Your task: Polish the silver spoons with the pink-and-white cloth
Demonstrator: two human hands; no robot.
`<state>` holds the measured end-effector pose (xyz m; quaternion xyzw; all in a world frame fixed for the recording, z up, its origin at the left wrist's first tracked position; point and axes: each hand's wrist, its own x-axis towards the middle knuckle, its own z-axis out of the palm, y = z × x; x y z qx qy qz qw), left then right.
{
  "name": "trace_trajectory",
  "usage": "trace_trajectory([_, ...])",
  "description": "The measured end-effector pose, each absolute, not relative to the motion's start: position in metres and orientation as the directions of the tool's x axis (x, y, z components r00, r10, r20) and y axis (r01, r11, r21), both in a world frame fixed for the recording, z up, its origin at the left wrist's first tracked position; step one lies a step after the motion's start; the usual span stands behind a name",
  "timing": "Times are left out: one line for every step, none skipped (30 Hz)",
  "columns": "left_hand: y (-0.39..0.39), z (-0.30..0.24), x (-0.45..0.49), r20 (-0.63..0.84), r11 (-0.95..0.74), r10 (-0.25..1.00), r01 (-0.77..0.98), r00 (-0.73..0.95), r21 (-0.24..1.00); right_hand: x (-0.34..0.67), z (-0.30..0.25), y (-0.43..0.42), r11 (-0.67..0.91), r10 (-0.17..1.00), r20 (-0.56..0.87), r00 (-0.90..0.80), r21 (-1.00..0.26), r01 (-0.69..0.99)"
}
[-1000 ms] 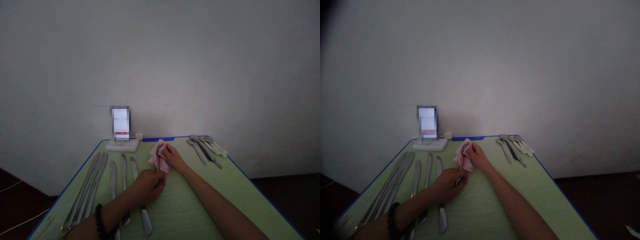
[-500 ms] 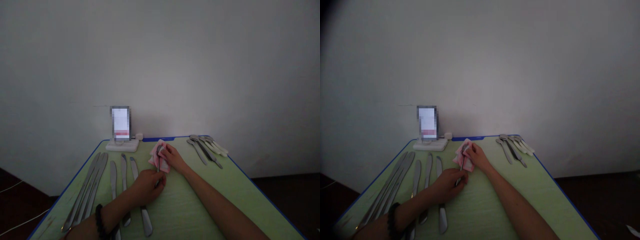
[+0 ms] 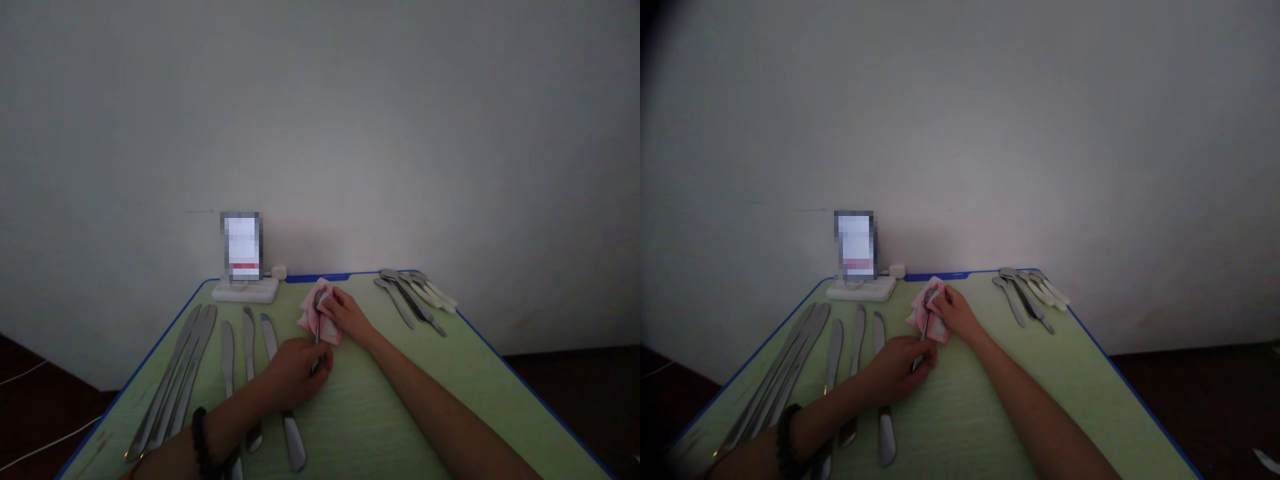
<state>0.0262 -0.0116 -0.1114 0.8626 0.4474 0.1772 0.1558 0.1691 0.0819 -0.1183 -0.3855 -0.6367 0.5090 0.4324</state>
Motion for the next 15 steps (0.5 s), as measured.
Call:
trace_trajectory([-0.0118, -0.1114, 0.0262, 0.166, -0.548, 0.829, 0.718, 0.534, 0.430, 0.1690, -0.1186, 0.0820, 0.179, 0.930, 0.155, -0.332, -0.983, 0.044])
trace_trajectory([-0.0119, -0.1112, 0.0263, 0.164, -0.545, 0.831, 0.719, 0.531, 0.432, 0.1689, -0.1186, 0.0820, 0.174, 0.930, 0.151, -0.334, -0.984, 0.038])
trace_trajectory([-0.0119, -0.1109, 0.0264, 0.160, -0.541, 0.833, 0.720, 0.530, 0.434, 0.1689, -0.1184, 0.0818, 0.168, 0.930, 0.148, -0.336, -0.985, 0.031])
trace_trajectory([-0.0120, -0.1106, 0.0265, 0.155, -0.539, 0.834, 0.721, 0.530, 0.435, 0.1689, -0.1178, 0.0813, 0.160, 0.930, 0.144, -0.338, -0.987, 0.022])
trace_trajectory([-0.0120, -0.1102, 0.0266, 0.150, -0.539, 0.833, 0.722, 0.532, 0.434, 0.1689, -0.1172, 0.0808, 0.153, 0.931, 0.140, -0.338, -0.988, 0.012])
trace_trajectory([-0.0119, -0.1098, 0.0267, 0.147, -0.539, 0.833, 0.723, 0.534, 0.432, 0.1690, -0.1165, 0.0803, 0.146, 0.932, 0.136, -0.335, -0.989, 0.005])
trace_trajectory([-0.0118, -0.1095, 0.0268, 0.145, -0.540, 0.832, 0.723, 0.535, 0.431, 0.1691, -0.1159, 0.0799, 0.140, 0.934, 0.132, -0.332, -0.990, -0.001])
trace_trajectory([-0.0117, -0.1093, 0.0268, 0.145, -0.541, 0.832, 0.723, 0.536, 0.430, 0.1692, -0.1155, 0.0797, 0.135, 0.936, 0.129, -0.328, -0.991, -0.006])
trace_trajectory([-0.0116, -0.1091, 0.0268, 0.144, -0.540, 0.832, 0.724, 0.536, 0.430, 0.1693, -0.1156, 0.0798, 0.127, 0.938, 0.124, -0.324, -0.992, -0.013])
trace_trajectory([-0.0114, -0.1090, 0.0266, 0.140, -0.538, 0.833, 0.724, 0.535, 0.431, 0.1694, -0.1161, 0.0802, 0.114, 0.940, 0.118, -0.321, -0.993, -0.029])
trace_trajectory([-0.0114, -0.1090, 0.0264, 0.134, -0.533, 0.835, 0.724, 0.534, 0.438, 0.1695, -0.1169, 0.0809, 0.095, 0.941, 0.108, -0.321, -0.994, -0.058])
trace_trajectory([-0.0113, -0.1089, 0.0262, 0.128, -0.527, 0.837, 0.721, 0.532, 0.449, 0.1696, -0.1180, 0.0818, 0.066, 0.943, 0.095, -0.318, -0.993, -0.102])
trace_trajectory([-0.0113, -0.1089, 0.0260, 0.124, -0.517, 0.841, 0.717, 0.526, 0.466, 0.1696, -0.1192, 0.0829, 0.028, 0.947, 0.077, -0.311, -0.987, -0.158])
trace_trajectory([-0.0113, -0.1088, 0.0258, 0.122, -0.502, 0.849, 0.712, 0.515, 0.490, 0.1696, -0.1203, 0.0840, -0.016, 0.953, 0.052, -0.298, -0.975, -0.220])
trace_trajectory([-0.0113, -0.1088, 0.0257, 0.119, -0.479, 0.861, 0.706, 0.495, 0.522, 0.1696, -0.1212, 0.0850, -0.059, 0.959, 0.024, -0.282, -0.957, -0.284])
